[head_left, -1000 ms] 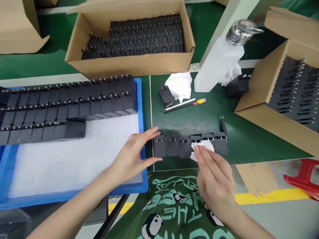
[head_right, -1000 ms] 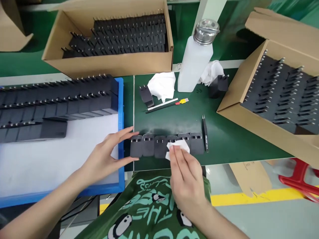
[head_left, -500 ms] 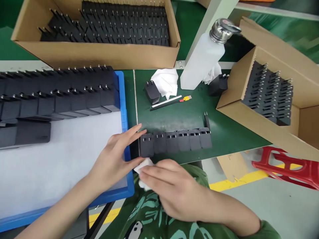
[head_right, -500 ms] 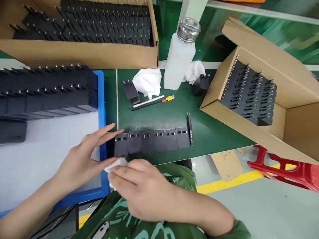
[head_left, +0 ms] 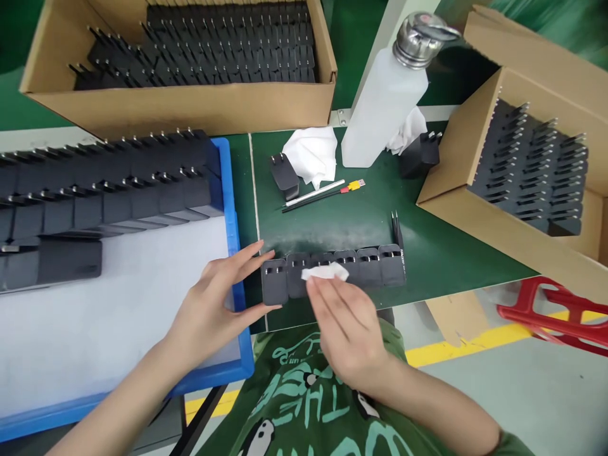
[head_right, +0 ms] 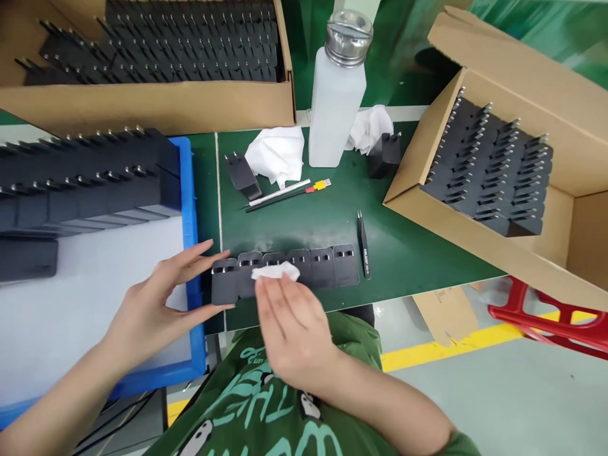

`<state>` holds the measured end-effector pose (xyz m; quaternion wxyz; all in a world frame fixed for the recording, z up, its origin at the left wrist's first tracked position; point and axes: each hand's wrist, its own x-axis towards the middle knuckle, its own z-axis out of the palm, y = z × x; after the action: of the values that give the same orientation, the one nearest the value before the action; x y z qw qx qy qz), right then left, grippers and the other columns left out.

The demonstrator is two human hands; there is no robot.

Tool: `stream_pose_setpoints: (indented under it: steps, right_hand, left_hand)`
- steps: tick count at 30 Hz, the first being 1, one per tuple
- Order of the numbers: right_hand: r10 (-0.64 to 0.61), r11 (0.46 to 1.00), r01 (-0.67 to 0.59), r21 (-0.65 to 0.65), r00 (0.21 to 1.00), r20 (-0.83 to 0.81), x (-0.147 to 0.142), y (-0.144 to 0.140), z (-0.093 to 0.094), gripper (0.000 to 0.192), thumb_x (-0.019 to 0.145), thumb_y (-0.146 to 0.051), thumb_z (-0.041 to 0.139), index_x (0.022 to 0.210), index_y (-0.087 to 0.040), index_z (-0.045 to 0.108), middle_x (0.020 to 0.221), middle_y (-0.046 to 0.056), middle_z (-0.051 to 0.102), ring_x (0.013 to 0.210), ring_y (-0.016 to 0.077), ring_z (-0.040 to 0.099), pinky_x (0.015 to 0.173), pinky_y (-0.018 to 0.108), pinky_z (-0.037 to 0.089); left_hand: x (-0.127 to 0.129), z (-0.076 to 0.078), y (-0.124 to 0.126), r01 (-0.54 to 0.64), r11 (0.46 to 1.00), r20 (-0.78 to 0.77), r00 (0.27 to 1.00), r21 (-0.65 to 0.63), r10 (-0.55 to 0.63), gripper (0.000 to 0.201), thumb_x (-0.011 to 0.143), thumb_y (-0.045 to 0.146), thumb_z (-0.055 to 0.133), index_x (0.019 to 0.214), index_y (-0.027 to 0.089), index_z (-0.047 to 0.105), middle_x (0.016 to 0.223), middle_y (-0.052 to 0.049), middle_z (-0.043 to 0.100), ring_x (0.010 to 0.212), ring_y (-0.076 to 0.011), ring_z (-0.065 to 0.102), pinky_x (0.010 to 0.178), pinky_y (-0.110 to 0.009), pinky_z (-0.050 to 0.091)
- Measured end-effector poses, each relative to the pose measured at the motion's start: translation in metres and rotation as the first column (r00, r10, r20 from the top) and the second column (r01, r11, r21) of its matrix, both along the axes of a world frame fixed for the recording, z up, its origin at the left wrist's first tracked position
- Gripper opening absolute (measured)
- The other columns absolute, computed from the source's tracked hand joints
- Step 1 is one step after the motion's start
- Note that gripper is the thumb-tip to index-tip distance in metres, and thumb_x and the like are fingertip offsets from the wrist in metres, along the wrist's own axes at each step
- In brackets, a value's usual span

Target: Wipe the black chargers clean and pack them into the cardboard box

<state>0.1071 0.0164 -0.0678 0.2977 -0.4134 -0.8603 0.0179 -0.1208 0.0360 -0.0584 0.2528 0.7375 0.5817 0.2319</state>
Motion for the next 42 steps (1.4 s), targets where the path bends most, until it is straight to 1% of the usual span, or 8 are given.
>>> stream_pose_setpoints:
  steps: [5,8,11,15,19,25,32,42]
  right_hand:
    - [0.423,0.849,-0.464,-0.253,0.884,-0.2,0.014,0.021,0.042,0.041,0.09,-0.003,0.043,0.123,-0.013,0.067,0.123,0.008,0.069,0.11,0.0185,0.065,0.095,0.031,0.057]
    - [0.214,0.815,-0.385,-0.433,0.894,-0.393,0.051,0.057,0.08,0.051,0.088,0.002,0.041,0.124,-0.025,0.066,0.122,0.001,0.07,0.106,0.0153,0.068,0.091,0.029,0.06]
    - [-0.13,0.889,-0.051,-0.455,0.925,-0.357,0.06,0.106,0.095,0.038,0.092,-0.007,0.052,0.109,-0.033,0.074,0.109,-0.005,0.075,0.096,0.0166,0.072,0.085,0.031,0.06]
    - [0.276,0.695,-0.447,-0.563,0.889,-0.366,0.011,0.152,0.07,0.035,0.09,-0.003,0.055,0.106,-0.027,0.075,0.106,-0.003,0.075,0.095,0.0161,0.073,0.08,0.024,0.062]
    - [0.736,0.391,-0.695,-0.604,0.63,-0.249,-0.022,0.168,0.046,0.047,0.086,0.008,0.053,0.113,-0.027,0.072,0.119,-0.006,0.07,0.11,0.0112,0.068,0.094,0.017,0.056]
    - [0.744,0.196,-0.638,-0.745,0.591,-0.31,0.0,0.186,0.052,0.043,0.095,0.002,0.045,0.124,-0.021,0.066,0.129,-0.003,0.066,0.12,0.0069,0.061,0.102,0.018,0.05]
    - [0.685,0.176,-0.597,-0.783,0.646,-0.338,0.044,0.186,0.055,0.036,0.099,-0.009,0.045,0.121,-0.026,0.069,0.126,-0.001,0.068,0.111,0.0113,0.065,0.099,0.026,0.052]
    - [0.682,0.426,-0.646,-0.633,0.69,-0.245,0.077,0.19,0.068,0.037,0.102,-0.012,0.037,0.124,-0.021,0.065,0.126,0.0,0.067,0.113,0.0061,0.064,0.092,0.017,0.055]
  left_hand:
    - [-0.003,0.011,0.001,0.043,0.997,-0.056,0.998,0.062,-0.04,0.077,0.088,0.054,0.065,0.152,0.032,0.027,0.129,-0.006,0.067,0.119,-0.0292,0.062,0.09,-0.043,0.056]
    - [0.01,0.035,-0.003,0.191,0.937,-0.173,0.974,0.293,-0.145,0.062,0.087,0.044,0.069,0.141,0.026,0.044,0.122,-0.008,0.069,0.115,-0.0277,0.063,0.098,-0.044,0.051]
    - [0.044,0.052,0.002,0.597,0.721,-0.312,0.801,0.353,-0.511,0.024,0.096,0.03,0.056,0.115,0.021,0.065,0.12,-0.004,0.07,0.116,-0.0214,0.062,0.111,-0.037,0.043]
    - [0.088,0.041,0.034,0.834,0.422,-0.413,0.546,0.356,-0.729,0.037,0.101,0.02,0.036,0.122,0.019,0.066,0.138,-0.002,0.061,0.126,-0.0186,0.057,0.111,-0.033,0.044]
    - [0.098,0.02,0.058,0.868,0.433,-0.429,0.497,0.243,-0.755,0.046,0.103,0.022,0.028,0.143,0.013,0.048,0.153,-0.003,0.044,0.142,-0.0161,0.04,0.121,-0.029,0.031]
    - [0.095,0.015,0.054,0.842,0.482,-0.405,0.539,0.243,-0.738,0.048,0.101,0.016,0.027,0.145,0.013,0.045,0.156,-0.002,0.039,0.145,-0.0148,0.036,0.121,-0.029,0.029]
    - [0.1,0.013,0.052,0.812,0.525,-0.352,0.584,0.254,-0.732,0.051,0.097,0.024,0.034,0.145,0.012,0.047,0.155,-0.002,0.042,0.144,-0.016,0.037,0.12,-0.028,0.033]
    - [0.098,0.019,0.054,0.856,0.493,-0.365,0.513,0.155,-0.777,0.056,0.098,0.031,0.033,0.149,0.009,0.038,0.159,-0.004,0.034,0.148,-0.0175,0.029,0.124,-0.031,0.026]
